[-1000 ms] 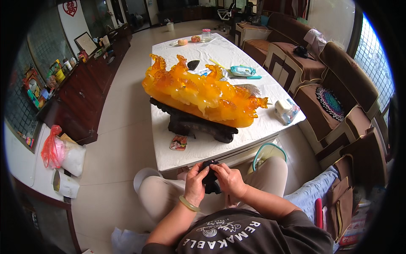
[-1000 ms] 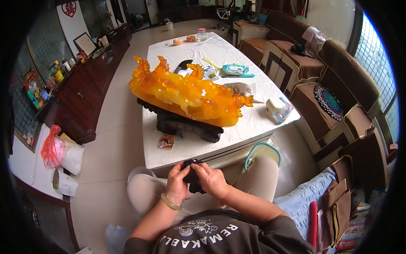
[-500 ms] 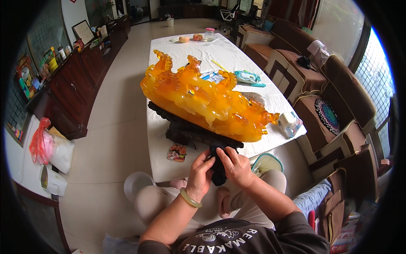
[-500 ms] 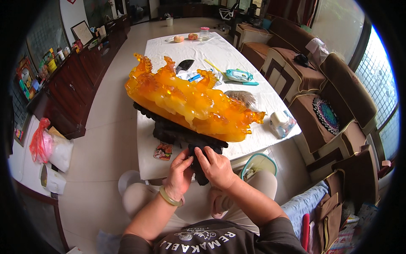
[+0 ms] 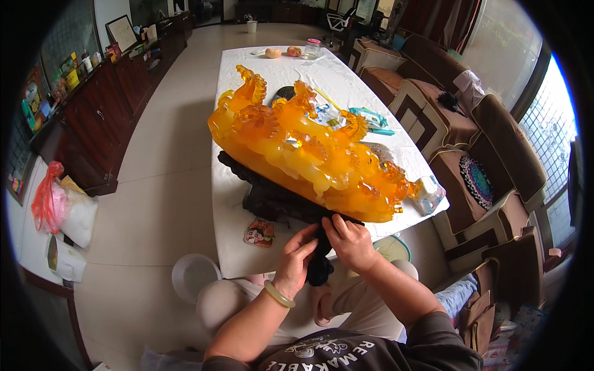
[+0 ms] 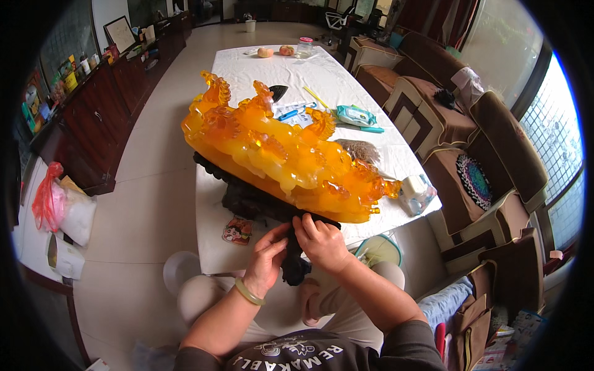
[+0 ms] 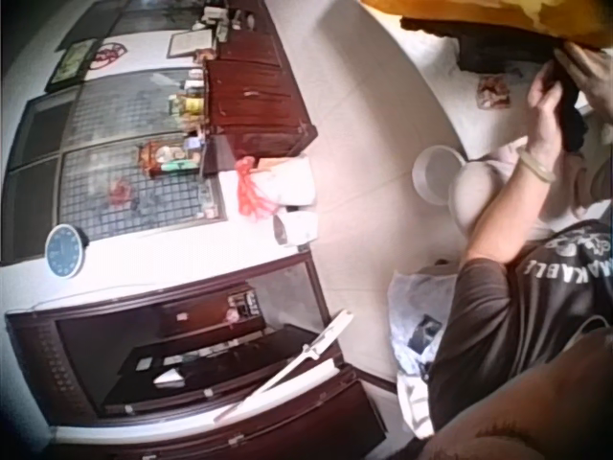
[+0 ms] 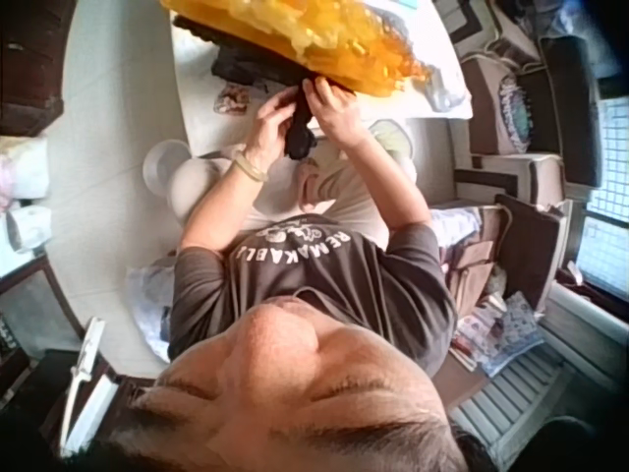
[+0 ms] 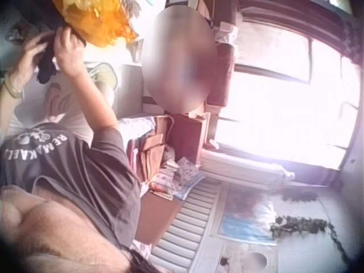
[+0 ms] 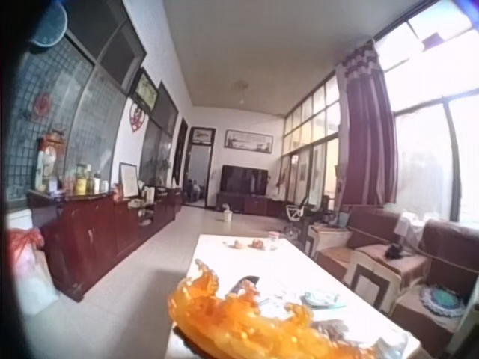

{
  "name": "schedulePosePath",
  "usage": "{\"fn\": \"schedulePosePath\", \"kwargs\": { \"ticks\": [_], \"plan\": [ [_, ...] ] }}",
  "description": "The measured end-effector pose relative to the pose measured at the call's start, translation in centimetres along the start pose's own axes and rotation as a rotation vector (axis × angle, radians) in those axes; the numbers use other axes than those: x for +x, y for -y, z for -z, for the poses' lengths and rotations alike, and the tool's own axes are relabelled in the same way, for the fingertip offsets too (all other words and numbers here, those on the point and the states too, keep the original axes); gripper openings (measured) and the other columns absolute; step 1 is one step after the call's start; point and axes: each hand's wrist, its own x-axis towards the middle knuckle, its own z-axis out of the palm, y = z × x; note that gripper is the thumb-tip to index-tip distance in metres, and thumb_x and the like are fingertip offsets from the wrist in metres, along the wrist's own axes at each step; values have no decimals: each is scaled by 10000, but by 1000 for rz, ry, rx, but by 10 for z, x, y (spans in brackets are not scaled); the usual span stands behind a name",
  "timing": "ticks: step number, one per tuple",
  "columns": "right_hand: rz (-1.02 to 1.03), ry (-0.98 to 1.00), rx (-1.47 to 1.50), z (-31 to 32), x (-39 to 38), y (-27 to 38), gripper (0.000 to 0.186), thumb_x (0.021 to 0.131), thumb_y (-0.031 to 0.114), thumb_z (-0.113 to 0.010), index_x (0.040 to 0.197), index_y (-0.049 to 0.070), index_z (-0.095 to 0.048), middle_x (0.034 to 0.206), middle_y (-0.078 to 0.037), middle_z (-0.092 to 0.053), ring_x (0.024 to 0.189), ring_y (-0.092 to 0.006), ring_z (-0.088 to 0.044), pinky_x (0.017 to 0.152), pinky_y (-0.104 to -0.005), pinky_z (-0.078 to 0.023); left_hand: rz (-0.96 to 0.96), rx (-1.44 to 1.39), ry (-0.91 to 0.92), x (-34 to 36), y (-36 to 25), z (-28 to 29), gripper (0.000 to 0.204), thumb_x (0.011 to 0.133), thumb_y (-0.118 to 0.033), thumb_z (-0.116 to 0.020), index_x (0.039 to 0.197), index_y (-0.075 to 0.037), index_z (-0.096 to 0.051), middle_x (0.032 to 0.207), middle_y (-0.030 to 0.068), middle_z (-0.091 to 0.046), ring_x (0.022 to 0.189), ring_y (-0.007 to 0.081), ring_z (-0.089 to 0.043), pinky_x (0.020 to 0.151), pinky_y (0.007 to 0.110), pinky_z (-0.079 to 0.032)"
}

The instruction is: The person wipes the surface of a large amber-colored decorative object on a table using a black cloth. They methodically clean different sections of the object, including the base and the top, throughout the video.

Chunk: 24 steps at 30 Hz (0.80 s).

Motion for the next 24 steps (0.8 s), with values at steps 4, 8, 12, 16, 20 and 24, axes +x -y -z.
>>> {"fn": "schedulePosePath", "kwargs": {
  "ticks": [4,8,12,16,20,24],
  "plan": [
    [9,-6,-15,-3,7,3,496,699,127,-631,1164,-45,-641,1049,-138,-594,691,-197,-615,609,-313,-520,-27,-73,-19,3,3,4,385,960,-6,-539,1342,31,-530,1252,104,-612,1135,169,-591,1006,301,-473],
    [39,6,10,-2,17,4,503,702,130,-626,1172,-47,-636,1041,-127,-592,680,-189,-603,598,-318,-515,-69,-101,-54,2,2,4,362,952,23,-528,1313,26,-552,1226,102,-619,1116,164,-596,997,298,-479],
    [52,56,-21,-1,34,12,510,708,142,-622,1184,-41,-630,1030,-111,-592,675,-176,-600,590,-315,-514,-123,-115,-103,3,-4,5,348,944,37,-530,1289,20,-569,1203,95,-624,1075,155,-604,972,297,-490],
    [77,66,-84,-4,41,13,435,752,163,-620,1142,-28,-646,983,-94,-607,660,-156,-597,563,-286,-513,-138,-139,-127,-1,-10,3,340,943,40,-529,1280,22,-572,1182,97,-631,1051,151,-608,951,294,-499],
    [114,48,-81,-5,44,10,402,754,153,-620,1114,-23,-652,942,-72,-594,654,-150,-598,550,-283,-510,-156,-149,-141,-3,-10,4,335,941,45,-530,1272,24,-576,1172,102,-637,1051,156,-611,948,292,-501],
    [138,41,-74,-5,56,15,383,748,159,-618,1091,-8,-655,932,-74,-586,651,-149,-597,540,-282,-511,-182,-167,-159,0,-7,8,333,933,49,-539,1263,28,-582,1180,104,-637,1058,160,-610,953,291,-492]
  ]
}}
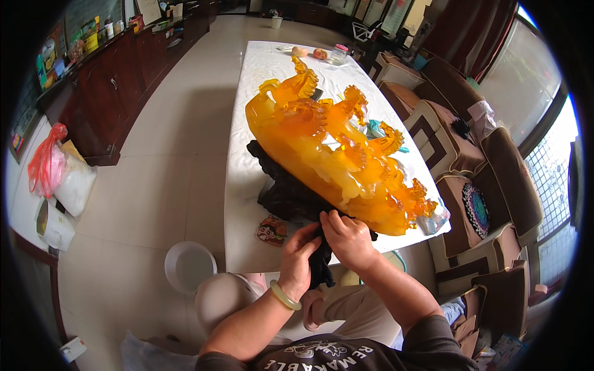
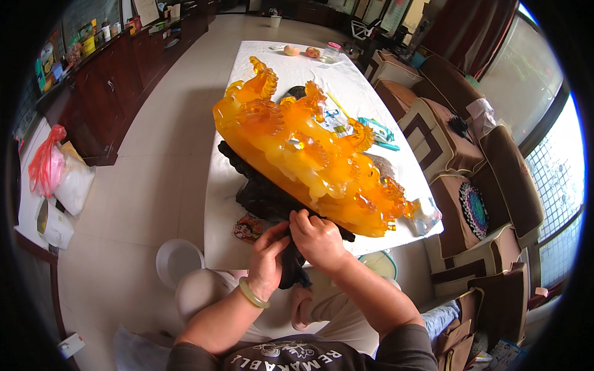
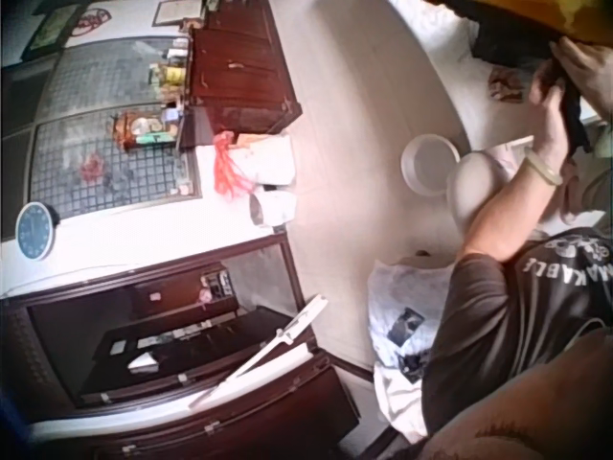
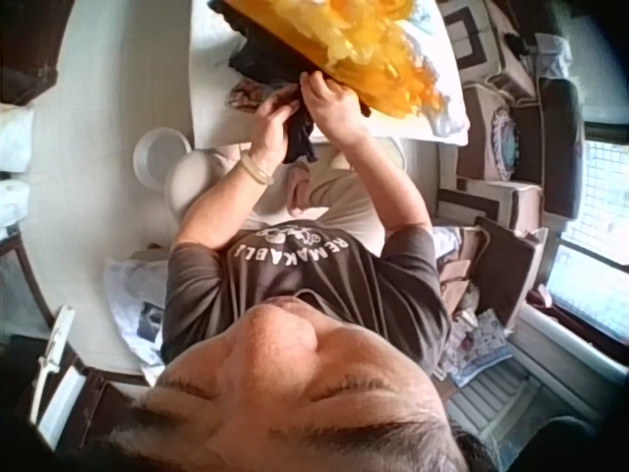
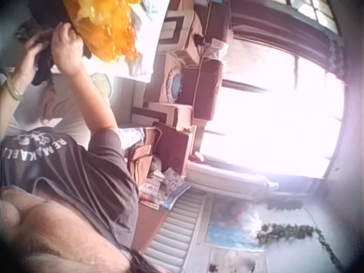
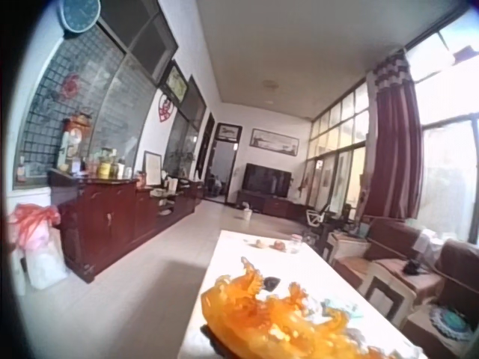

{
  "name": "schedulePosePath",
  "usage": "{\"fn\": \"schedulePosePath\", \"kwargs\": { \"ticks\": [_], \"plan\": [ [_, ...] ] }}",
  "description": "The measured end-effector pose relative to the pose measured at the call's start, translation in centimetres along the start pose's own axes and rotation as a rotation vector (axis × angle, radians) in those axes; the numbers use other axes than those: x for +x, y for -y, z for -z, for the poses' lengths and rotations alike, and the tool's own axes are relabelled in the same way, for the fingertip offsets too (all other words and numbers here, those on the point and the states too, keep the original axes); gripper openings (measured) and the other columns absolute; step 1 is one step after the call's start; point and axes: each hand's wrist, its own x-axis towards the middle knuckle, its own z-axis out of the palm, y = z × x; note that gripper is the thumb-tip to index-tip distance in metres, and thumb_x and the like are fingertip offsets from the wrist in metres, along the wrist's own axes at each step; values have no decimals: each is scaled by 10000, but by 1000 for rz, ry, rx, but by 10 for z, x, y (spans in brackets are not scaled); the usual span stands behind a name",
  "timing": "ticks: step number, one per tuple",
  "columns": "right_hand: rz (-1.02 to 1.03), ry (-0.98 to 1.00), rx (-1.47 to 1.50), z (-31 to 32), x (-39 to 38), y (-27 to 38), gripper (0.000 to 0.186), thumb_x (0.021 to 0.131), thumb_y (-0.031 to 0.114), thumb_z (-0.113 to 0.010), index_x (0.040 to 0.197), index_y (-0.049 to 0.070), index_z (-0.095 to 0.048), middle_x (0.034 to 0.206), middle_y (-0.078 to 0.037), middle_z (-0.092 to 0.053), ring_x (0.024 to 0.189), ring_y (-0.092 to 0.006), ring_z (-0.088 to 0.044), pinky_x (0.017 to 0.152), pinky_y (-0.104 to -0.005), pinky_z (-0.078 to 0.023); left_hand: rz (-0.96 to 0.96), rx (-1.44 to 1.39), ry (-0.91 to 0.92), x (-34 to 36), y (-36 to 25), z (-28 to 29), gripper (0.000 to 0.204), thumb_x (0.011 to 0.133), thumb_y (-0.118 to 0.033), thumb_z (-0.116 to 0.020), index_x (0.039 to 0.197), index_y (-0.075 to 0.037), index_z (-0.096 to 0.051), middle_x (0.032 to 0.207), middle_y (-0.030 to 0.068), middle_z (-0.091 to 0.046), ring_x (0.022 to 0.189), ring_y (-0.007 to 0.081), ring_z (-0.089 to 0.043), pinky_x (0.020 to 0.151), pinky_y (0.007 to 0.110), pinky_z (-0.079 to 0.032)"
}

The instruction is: The person wipes the surface of a large amber-colored decorative object on a table using a black cloth. They methodically clean different sections of the object, including the base and the top, throughout the video.

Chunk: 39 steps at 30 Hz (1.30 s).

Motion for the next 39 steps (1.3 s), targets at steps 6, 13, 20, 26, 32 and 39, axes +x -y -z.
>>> {"fn": "schedulePosePath", "kwargs": {
  "ticks": [6,13,20,26,32,39],
  "plan": [
    [42,51,-46,-4,26,11,189,735,185,-618,866,50,-637,899,-97,-565,646,-150,-591,534,-281,-512,-83,27,-30,5,-12,6,337,924,41,-553,1260,32,-583,1200,104,-631,1094,165,-593,985,300,-461],
    [90,158,-105,-7,44,17,272,674,201,-654,894,47,-617,903,-73,-549,665,-171,-594,550,-308,-520,-110,-13,-47,8,-18,10,348,920,43,-549,1267,34,-578,1220,105,-624,1115,170,-586,996,302,-451],
    [97,173,-101,-10,54,23,179,698,208,-647,805,69,-613,864,-97,-564,661,-179,-614,536,-299,-513,-141,-25,-65,9,-23,11,348,919,47,-548,1266,37,-577,1225,103,-621,1124,169,-582,999,303,-448],
    [114,185,-106,-11,59,25,147,733,200,-633,797,67,-627,864,-116,-582,670,-190,-623,532,-291,-513,-170,-10,-92,10,-22,11,359,911,52,-547,1270,43,-574,1225,106,-619,1124,170,-581,997,303,-448],
    [69,104,-184,-15,46,28,159,735,192,-630,817,55,-632,870,-114,-569,669,-184,-614,534,-286,-513,-117,16,-36,7,-21,10,353,910,30,-558,1263,32,-578,1196,95,-624,1101,164,-587,977,294,-455],
    [-4,93,-129,-1,15,15,295,736,165,-626,990,16,-629,889,-70,-565,661,-163,-614,554,-292,-506,-12,98,46,4,-11,7,324,922,-3,-594,1244,27,-605,1178,83,-633,1068,145,-595,959,280,-461]
  ]
}}
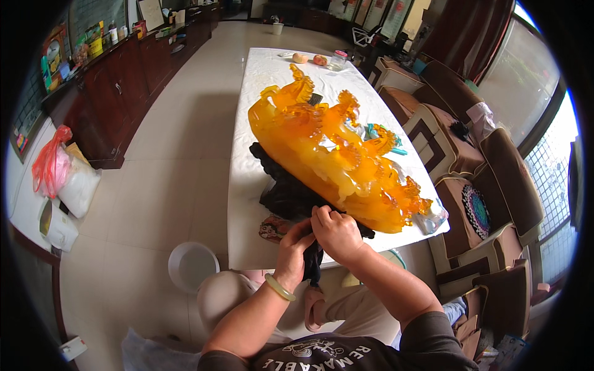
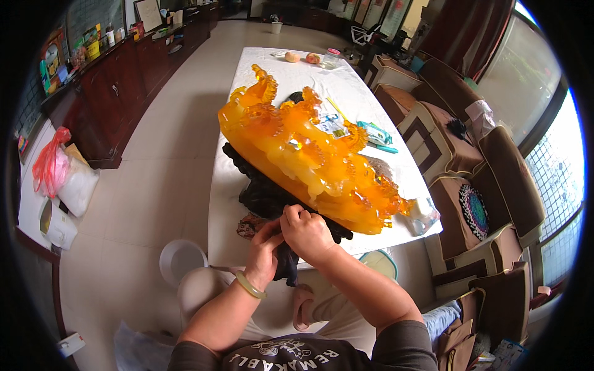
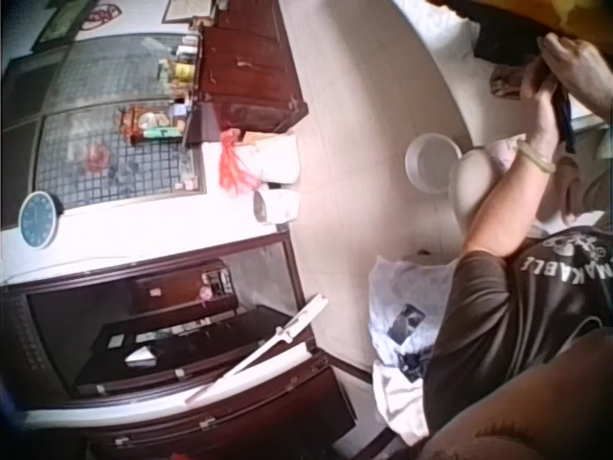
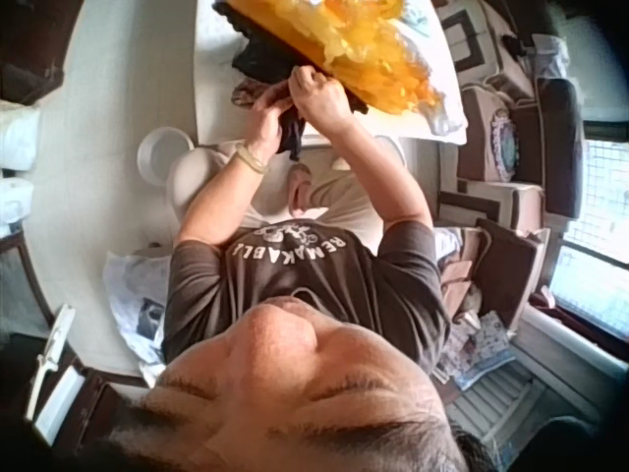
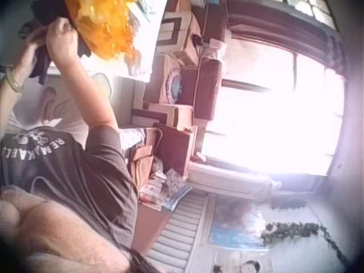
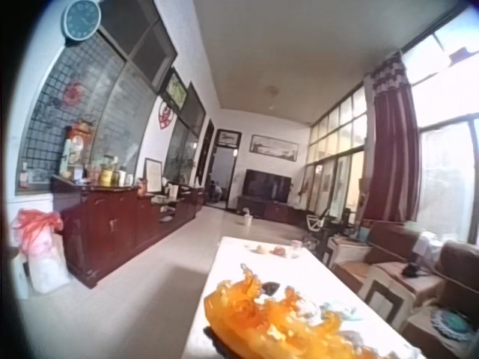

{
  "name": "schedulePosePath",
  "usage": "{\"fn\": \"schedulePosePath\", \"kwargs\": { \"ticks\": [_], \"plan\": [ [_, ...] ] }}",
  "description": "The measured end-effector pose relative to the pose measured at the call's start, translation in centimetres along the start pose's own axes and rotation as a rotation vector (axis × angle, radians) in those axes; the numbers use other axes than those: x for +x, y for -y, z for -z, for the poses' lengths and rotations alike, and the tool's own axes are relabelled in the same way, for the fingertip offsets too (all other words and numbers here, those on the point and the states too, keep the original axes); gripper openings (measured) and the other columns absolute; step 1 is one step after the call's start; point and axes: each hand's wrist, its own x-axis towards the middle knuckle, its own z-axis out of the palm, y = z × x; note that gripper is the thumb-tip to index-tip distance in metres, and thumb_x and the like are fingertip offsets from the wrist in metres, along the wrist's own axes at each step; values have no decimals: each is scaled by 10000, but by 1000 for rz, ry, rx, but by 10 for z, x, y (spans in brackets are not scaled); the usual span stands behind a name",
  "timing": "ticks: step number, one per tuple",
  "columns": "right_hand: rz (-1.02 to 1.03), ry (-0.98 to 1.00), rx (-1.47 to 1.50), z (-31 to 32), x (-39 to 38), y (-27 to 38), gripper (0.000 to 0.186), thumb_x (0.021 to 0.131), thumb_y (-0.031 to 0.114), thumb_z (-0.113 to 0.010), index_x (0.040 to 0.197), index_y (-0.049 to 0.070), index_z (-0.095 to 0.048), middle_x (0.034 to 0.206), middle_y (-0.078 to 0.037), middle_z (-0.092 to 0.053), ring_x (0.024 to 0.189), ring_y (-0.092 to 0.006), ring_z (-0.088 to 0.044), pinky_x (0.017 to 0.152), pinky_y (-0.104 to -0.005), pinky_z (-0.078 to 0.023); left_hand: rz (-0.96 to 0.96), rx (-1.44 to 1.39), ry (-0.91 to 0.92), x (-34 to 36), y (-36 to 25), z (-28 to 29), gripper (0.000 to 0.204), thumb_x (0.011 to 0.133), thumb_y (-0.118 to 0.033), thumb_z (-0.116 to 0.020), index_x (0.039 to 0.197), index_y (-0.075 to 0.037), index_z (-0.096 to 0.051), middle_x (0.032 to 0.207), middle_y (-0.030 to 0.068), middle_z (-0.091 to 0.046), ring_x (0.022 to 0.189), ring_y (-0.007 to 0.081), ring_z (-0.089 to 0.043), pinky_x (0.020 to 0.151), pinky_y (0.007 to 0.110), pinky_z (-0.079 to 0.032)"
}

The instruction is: The person wipes the surface of a large amber-colored decorative object on a table using a black cloth. They methodically clean different sections of the object, including the base and the top, throughout the video.

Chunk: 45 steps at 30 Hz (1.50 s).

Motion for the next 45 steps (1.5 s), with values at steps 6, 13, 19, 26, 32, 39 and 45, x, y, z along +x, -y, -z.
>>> {"fn": "schedulePosePath", "kwargs": {
  "ticks": [6,13,19,26,32,39,45],
  "plan": [
    [-57,-26,-14,-5,-27,-4,430,760,154,-615,1146,-35,-625,901,-75,-572,664,-159,-611,564,-293,-496,33,-4,79,1,20,0,317,930,4,-580,1245,25,-600,1175,77,-633,1065,149,-598,973,284,-461],
    [-94,-20,25,-4,-46,-7,464,760,158,-608,1176,-49,-614,917,-87,-576,662,-166,-610,574,-297,-499,83,42,134,-4,27,-5,314,949,-18,-570,1261,10,-572,1161,69,-623,1066,159,-600,954,300,-476],
    [-159,3,48,-1,-62,-6,482,745,154,-605,1180,-54,-605,911,-82,-570,662,-165,-609,572,-299,-501,137,84,207,-5,36,-2,370,961,-10,-537,1330,19,-529,1244,98,-603,1119,175,-586,989,313,-466],
    [-227,38,55,1,-78,-6,430,763,131,-620,1161,-35,-609,866,-61,-564,653,-153,-626,527,-287,-502,148,157,287,-8,42,-5,390,967,-6,-518,1355,34,-507,1267,111,-592,1139,175,-575,998,311,-460],
    [-354,35,280,10,-86,3,462,739,46,-642,1195,-13,-597,892,-99,-574,665,-252,-643,541,-353,-523,153,185,189,-15,43,-4,351,969,-44,-564,1309,33,-530,1181,101,-618,1061,156,-600,944,291,-488],
    [-478,-230,723,29,-76,32,453,724,-108,-655,1154,27,-616,1025,-151,-660,795,-335,-682,640,-372,-565,30,131,120,-32,20,-13,263,957,-92,-621,1210,-24,-592,1100,45,-638,974,113,-612,876,263,-503],
    [-473,-431,796,27,-81,44,450,711,-109,-702,1129,40,-625,1081,-173,-629,873,-363,-658,682,-392,-563,-21,156,232,-43,7,-15,285,935,-40,-642,1218,-31,-611,1099,11,-636,1004,88,-584,910,243,-479]
  ]
}}
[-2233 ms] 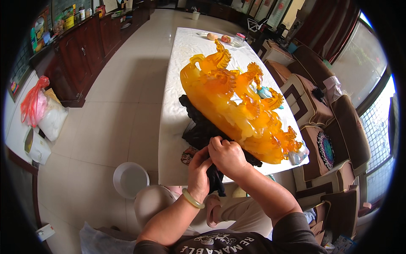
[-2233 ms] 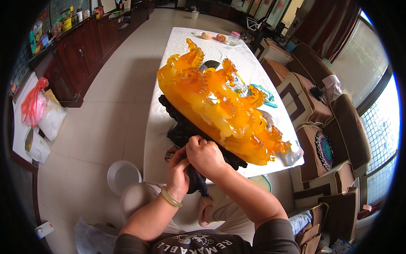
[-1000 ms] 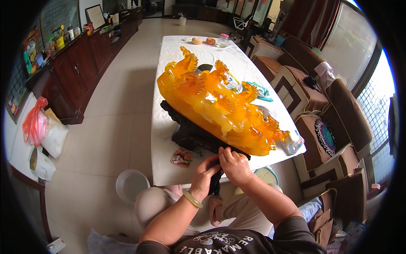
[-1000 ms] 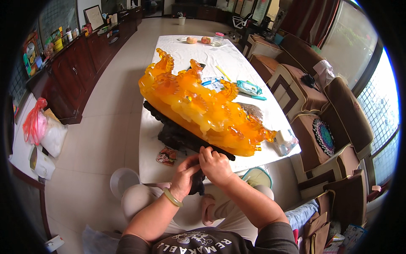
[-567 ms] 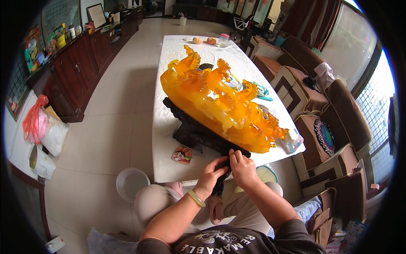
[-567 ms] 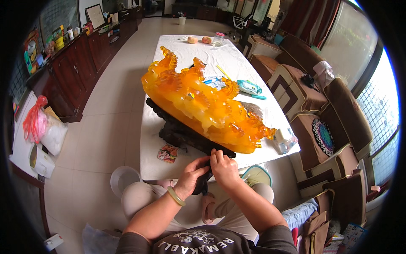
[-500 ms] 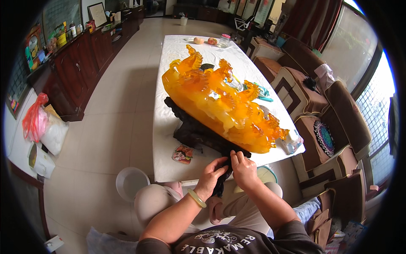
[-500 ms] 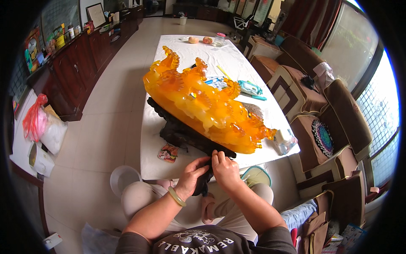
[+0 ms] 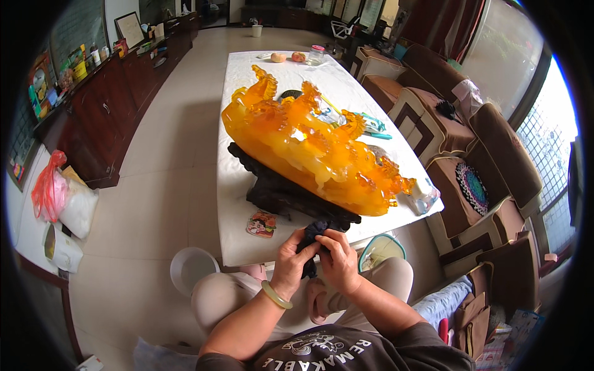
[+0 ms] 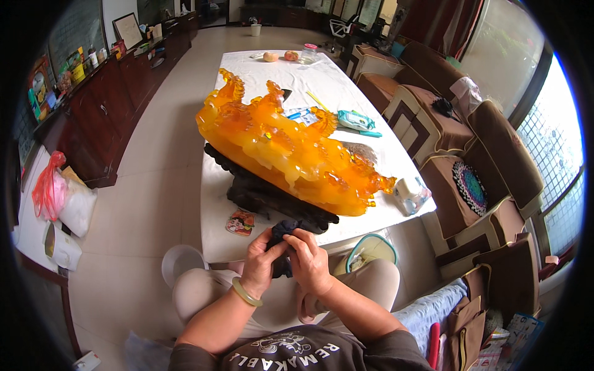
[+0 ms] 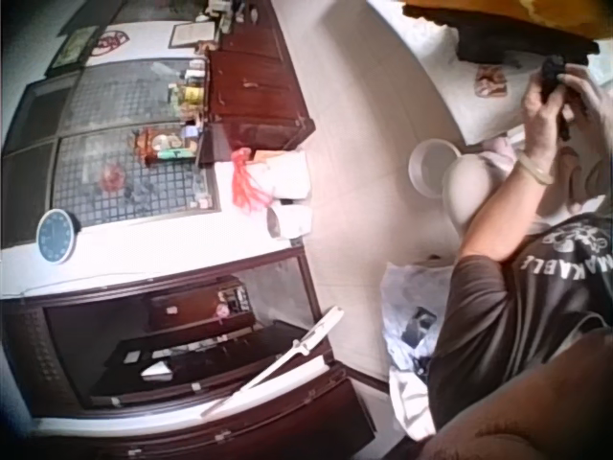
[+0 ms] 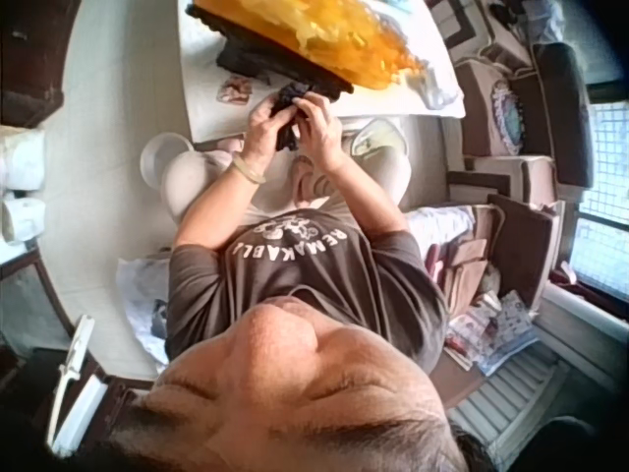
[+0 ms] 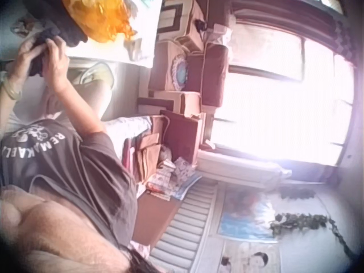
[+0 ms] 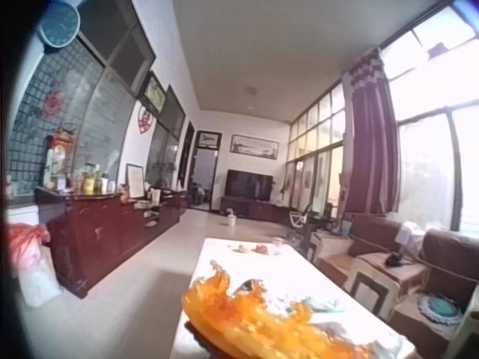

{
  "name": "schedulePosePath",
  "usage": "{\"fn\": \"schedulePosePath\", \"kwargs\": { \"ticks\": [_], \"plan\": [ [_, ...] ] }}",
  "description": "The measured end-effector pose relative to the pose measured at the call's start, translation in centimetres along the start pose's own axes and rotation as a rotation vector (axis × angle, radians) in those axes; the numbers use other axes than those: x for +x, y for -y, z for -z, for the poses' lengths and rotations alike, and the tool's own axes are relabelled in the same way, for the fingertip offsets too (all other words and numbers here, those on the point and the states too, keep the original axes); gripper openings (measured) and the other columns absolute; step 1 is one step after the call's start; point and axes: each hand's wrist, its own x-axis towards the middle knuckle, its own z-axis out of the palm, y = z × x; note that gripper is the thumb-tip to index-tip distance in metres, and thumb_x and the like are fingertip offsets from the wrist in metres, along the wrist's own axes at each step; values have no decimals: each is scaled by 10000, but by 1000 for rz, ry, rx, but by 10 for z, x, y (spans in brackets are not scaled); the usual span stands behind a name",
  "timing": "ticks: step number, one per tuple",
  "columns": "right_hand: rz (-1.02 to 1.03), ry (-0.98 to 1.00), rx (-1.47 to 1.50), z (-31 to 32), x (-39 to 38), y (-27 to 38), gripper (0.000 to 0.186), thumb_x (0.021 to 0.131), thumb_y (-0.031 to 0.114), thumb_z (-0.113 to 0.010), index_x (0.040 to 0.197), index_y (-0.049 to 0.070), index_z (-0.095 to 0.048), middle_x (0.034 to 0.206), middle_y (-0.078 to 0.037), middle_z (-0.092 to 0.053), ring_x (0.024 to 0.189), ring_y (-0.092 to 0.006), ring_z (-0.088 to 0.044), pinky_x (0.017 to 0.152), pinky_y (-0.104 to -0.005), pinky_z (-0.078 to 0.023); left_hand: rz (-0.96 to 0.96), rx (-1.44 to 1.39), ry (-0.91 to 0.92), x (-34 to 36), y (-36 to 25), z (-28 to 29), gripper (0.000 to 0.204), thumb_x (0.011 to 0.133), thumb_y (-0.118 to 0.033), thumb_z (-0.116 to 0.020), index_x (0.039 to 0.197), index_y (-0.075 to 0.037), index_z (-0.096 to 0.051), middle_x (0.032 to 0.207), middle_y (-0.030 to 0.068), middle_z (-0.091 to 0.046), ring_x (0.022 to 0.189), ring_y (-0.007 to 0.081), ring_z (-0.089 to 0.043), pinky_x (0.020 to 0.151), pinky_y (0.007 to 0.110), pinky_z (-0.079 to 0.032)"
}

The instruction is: The person wipes the surface of a large amber-colored decorative object on a table using a black cloth. They methodically clean different sections of the object, including the base and the top, throughout the video.

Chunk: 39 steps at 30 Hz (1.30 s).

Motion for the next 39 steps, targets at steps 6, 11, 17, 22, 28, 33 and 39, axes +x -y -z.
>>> {"fn": "schedulePosePath", "kwargs": {
  "ticks": [6,11,17,22,28,33,39],
  "plan": [
    [-47,-19,120,2,-11,-4,437,731,-125,-691,1131,36,-623,1138,-196,-615,958,-373,-646,765,-392,-557,-108,222,-9,-4,-7,-6,329,913,-3,-648,1240,-31,-616,1139,7,-629,1042,95,-579,934,244,-472],
    [-107,-34,215,4,-19,-5,426,753,-122,-669,1145,36,-617,1169,-198,-606,1002,-376,-638,804,-389,-553,-207,417,-19,-8,-9,-13,287,912,-21,-665,1198,-15,-645,1176,13,-590,1059,113,-571,904,252,-493],
    [-164,30,307,2,-28,-3,463,797,-91,-658,1235,44,-591,1248,-207,-571,1044,-402,-638,810,-405,-564,-105,331,-92,-11,1,-11,276,956,-51,-625,1227,-14,-593,1103,35,-636,978,111,-599,888,248,-497],
    [-259,83,439,3,-35,-6,506,815,-120,-618,1297,24,-561,1277,-203,-564,1012,-355,-668,777,-360,-575,-15,196,-132,-10,0,-5,216,984,-104,-613,1173,0,-595,1082,52,-655,953,120,-633,870,275,-544],
    [-327,-90,391,8,-39,-23,409,838,-125,-619,1224,9,-595,1199,-160,-592,891,-242,-677,752,-303,-550,-164,228,-308,11,-15,4,200,1028,-192,-549,1122,-24,-604,993,20,-642,882,109,-603,818,256,-488],
    [-529,-344,322,18,-43,-52,399,875,16,-636,1268,22,-563,1269,-145,-529,1136,-253,-540,931,-350,-464,-245,148,-437,39,-44,32,229,1010,-199,-541,1085,-9,-645,1038,49,-643,950,154,-600,887,289,-475],
    [-687,-461,347,20,-38,-65,468,946,161,-598,1378,26,-480,1402,-120,-451,1293,-246,-455,1049,-382,-382,-290,197,-524,79,-60,62,337,1008,-168,-521,1274,27,-589,1227,89,-596,1129,200,-545,1016,319,-418]
  ]
}}
